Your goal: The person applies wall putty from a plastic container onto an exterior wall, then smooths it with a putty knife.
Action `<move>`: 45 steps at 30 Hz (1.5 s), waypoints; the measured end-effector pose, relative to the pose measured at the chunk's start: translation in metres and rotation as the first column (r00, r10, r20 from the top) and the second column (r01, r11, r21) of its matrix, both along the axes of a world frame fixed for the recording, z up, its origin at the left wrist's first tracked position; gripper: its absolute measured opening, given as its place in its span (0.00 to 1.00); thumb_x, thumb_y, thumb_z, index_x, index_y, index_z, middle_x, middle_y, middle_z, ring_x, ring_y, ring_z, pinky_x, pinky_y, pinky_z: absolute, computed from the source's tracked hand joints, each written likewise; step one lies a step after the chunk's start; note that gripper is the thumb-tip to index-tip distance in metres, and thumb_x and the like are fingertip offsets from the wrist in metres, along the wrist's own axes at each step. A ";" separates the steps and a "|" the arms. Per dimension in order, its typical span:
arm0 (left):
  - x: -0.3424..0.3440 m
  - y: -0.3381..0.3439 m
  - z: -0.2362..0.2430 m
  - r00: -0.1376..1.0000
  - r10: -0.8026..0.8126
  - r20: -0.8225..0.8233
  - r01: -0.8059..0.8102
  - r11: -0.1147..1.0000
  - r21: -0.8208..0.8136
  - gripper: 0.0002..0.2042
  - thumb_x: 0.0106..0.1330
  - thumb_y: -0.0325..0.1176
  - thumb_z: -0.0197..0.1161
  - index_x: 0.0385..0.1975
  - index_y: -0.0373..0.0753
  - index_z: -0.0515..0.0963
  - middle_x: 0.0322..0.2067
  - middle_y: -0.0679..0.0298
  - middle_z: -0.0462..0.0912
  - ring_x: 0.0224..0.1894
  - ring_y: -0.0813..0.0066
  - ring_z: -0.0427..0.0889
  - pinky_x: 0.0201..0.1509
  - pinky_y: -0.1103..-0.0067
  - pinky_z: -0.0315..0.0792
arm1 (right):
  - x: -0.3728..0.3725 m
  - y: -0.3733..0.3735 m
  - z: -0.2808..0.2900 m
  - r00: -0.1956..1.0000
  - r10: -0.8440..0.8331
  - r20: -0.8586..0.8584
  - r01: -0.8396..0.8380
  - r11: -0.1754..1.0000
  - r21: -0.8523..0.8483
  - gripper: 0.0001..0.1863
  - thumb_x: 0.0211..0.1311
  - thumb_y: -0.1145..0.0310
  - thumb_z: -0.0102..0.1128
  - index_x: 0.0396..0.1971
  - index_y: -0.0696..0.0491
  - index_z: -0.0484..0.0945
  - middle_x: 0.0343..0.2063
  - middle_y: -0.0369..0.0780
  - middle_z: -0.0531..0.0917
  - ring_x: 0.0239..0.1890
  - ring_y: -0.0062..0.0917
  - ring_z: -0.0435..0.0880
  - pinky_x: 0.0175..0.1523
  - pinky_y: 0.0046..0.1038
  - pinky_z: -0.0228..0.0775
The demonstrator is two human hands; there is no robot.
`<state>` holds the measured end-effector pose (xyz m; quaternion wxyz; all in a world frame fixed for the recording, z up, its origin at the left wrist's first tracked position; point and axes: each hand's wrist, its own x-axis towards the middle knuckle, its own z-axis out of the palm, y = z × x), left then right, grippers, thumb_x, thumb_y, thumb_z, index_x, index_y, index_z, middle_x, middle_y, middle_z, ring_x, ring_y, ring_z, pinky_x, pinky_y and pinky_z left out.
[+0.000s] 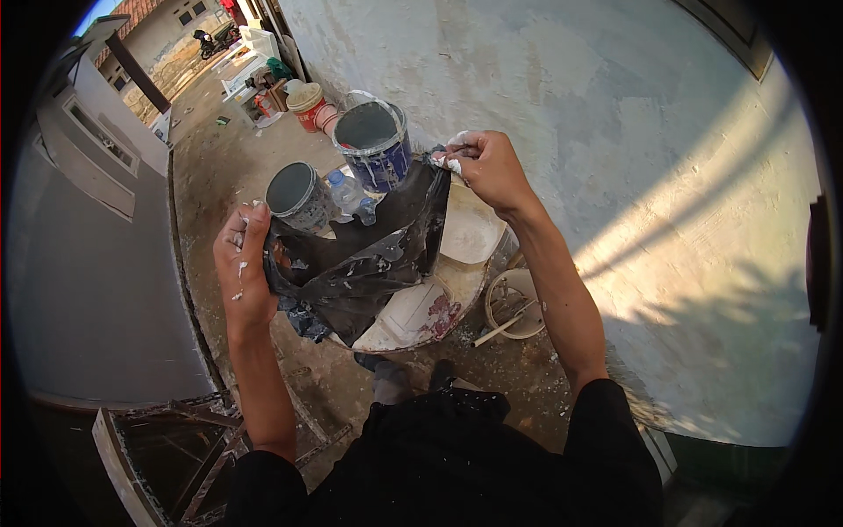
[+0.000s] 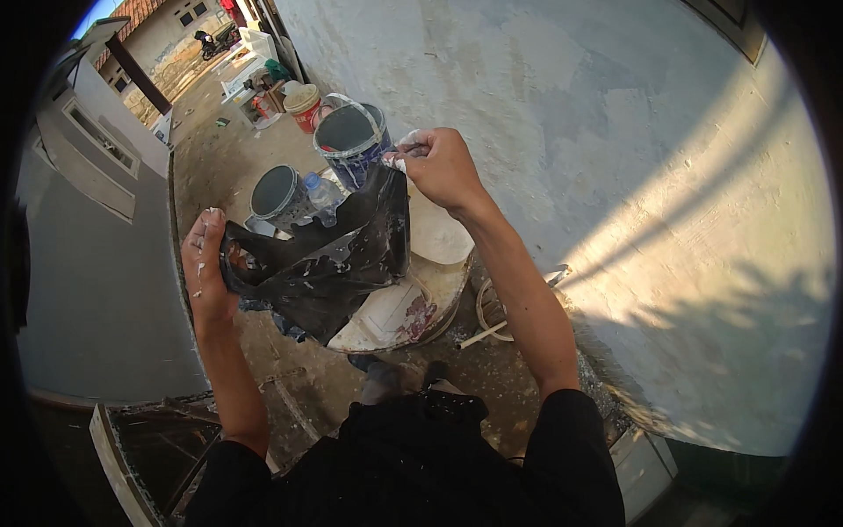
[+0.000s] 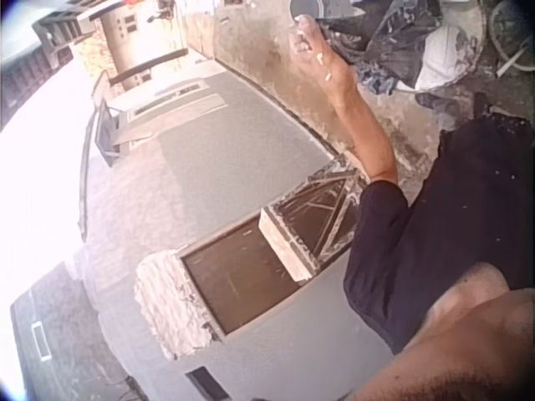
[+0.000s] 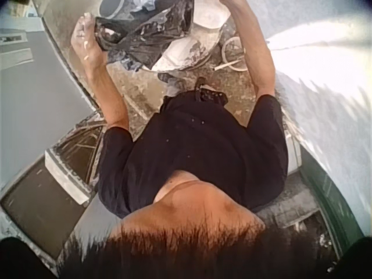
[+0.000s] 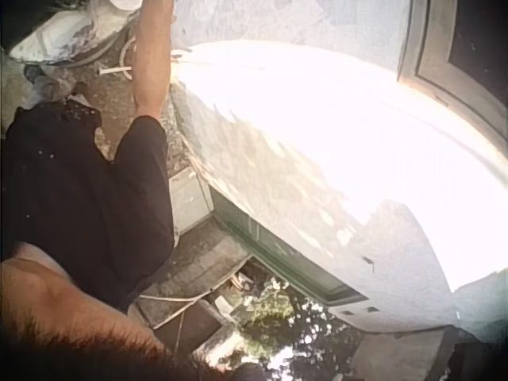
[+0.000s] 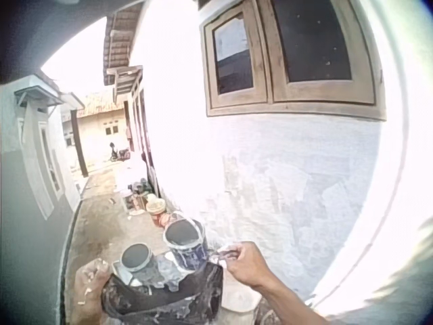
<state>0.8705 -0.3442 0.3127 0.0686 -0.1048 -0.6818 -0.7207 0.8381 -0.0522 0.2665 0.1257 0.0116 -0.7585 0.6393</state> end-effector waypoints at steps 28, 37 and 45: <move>-0.058 -0.177 -0.030 0.973 0.232 0.005 -0.230 0.969 -0.094 0.11 0.69 0.42 0.56 0.27 0.45 0.69 0.19 0.78 0.64 0.18 0.93 0.60 0.19 0.89 0.54 | -0.015 -0.167 0.016 0.931 0.360 0.056 -0.356 0.932 -0.064 0.09 0.53 0.72 0.66 0.27 0.65 0.80 0.22 0.38 0.82 0.25 0.13 0.76 0.32 0.19 0.68; -0.078 -0.207 -0.093 0.974 0.225 -0.038 -0.225 0.925 -0.305 0.14 0.69 0.37 0.57 0.21 0.38 0.68 0.22 0.76 0.65 0.26 0.89 0.59 0.27 0.85 0.54 | -0.013 -0.195 -0.010 0.942 0.223 0.250 -0.264 0.954 0.141 0.11 0.53 0.69 0.67 0.25 0.64 0.81 0.19 0.35 0.79 0.22 0.13 0.72 0.29 0.20 0.65; -0.054 -0.215 -0.131 0.968 0.220 0.123 -0.206 0.972 -0.115 0.13 0.71 0.37 0.53 0.25 0.39 0.69 0.24 0.76 0.65 0.28 0.89 0.60 0.31 0.86 0.56 | 0.020 -0.177 -0.081 0.941 0.083 0.329 -0.050 0.993 -0.109 0.15 0.57 0.74 0.61 0.43 0.65 0.76 0.35 0.41 0.84 0.31 0.19 0.81 0.33 0.20 0.72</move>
